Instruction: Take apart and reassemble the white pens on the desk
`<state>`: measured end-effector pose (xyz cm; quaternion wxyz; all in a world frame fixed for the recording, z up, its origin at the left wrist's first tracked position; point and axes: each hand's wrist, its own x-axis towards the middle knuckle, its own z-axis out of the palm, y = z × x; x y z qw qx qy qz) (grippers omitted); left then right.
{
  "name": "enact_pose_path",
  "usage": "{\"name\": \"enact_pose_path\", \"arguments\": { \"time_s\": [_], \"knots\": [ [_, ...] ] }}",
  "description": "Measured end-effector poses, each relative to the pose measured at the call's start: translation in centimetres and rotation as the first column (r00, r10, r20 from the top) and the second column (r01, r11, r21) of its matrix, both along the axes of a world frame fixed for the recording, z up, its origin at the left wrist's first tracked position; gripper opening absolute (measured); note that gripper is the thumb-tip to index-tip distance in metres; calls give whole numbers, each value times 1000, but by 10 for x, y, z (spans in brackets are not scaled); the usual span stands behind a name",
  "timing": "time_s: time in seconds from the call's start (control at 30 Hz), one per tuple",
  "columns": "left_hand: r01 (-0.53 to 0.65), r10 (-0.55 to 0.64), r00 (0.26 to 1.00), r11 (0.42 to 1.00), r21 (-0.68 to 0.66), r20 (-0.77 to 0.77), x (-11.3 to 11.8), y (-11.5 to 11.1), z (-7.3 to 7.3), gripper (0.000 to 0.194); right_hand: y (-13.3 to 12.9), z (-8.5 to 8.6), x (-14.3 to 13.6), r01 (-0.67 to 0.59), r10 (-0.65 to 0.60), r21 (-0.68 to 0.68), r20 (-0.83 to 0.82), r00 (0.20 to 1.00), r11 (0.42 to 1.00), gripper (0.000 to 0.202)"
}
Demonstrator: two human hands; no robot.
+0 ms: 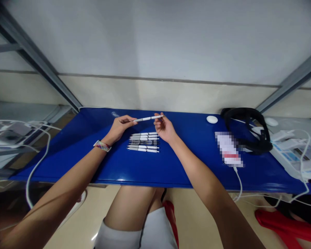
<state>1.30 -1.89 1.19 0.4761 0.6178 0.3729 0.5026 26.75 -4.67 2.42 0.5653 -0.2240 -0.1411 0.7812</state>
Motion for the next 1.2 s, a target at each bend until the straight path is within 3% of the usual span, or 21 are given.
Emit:
{"name": "enact_pose_path", "arguments": {
  "time_s": [0.2, 0.37, 0.5, 0.63, 0.8, 0.9, 0.97, 1.1, 1.2],
  "knots": [
    [-29, 28, 999, 1000, 3, 24, 0, 0, -1, 30, -2, 3, 3, -78, 76, 61, 25, 997, 995, 38],
    [-9, 9, 1000, 1000, 5, 11, 1, 0, -1, 30, -2, 2, -1, 7, -7, -2, 24, 1000, 1000, 29],
    [-15, 15, 1000, 1000, 11, 19, 1, 0, -1, 30, -4, 3, -4, 22, -23, 26, 32, 999, 999, 36],
    [-13, 13, 1000, 1000, 9, 19, 1, -1, 0, 29, -5, 4, -6, 74, -73, -27, 44, 996, 997, 23],
    [-23, 24, 1000, 1000, 15, -13, 2, -2, 2, 32, -7, 6, -5, 44, -43, -17, 12, 999, 999, 35],
    [-31, 31, 999, 999, 17, -7, 2, -2, 3, 31, -8, 7, -4, 41, -41, -9, 23, 999, 999, 22],
    [-25, 25, 1000, 1000, 17, 2, 2, -3, 4, 31, -10, 7, -5, 48, -48, -17, -14, 999, 999, 16],
    [-18, 18, 1000, 1000, 19, 7, 3, -5, 5, 30, -13, 8, -5, 15, -15, -6, -134, 991, 1000, 28],
    [-26, 26, 1000, 1000, 16, 5, 3, -5, 5, 29, -13, 7, -3, -4, 7, 25, -113, 994, 1000, 26]
  ]
}}
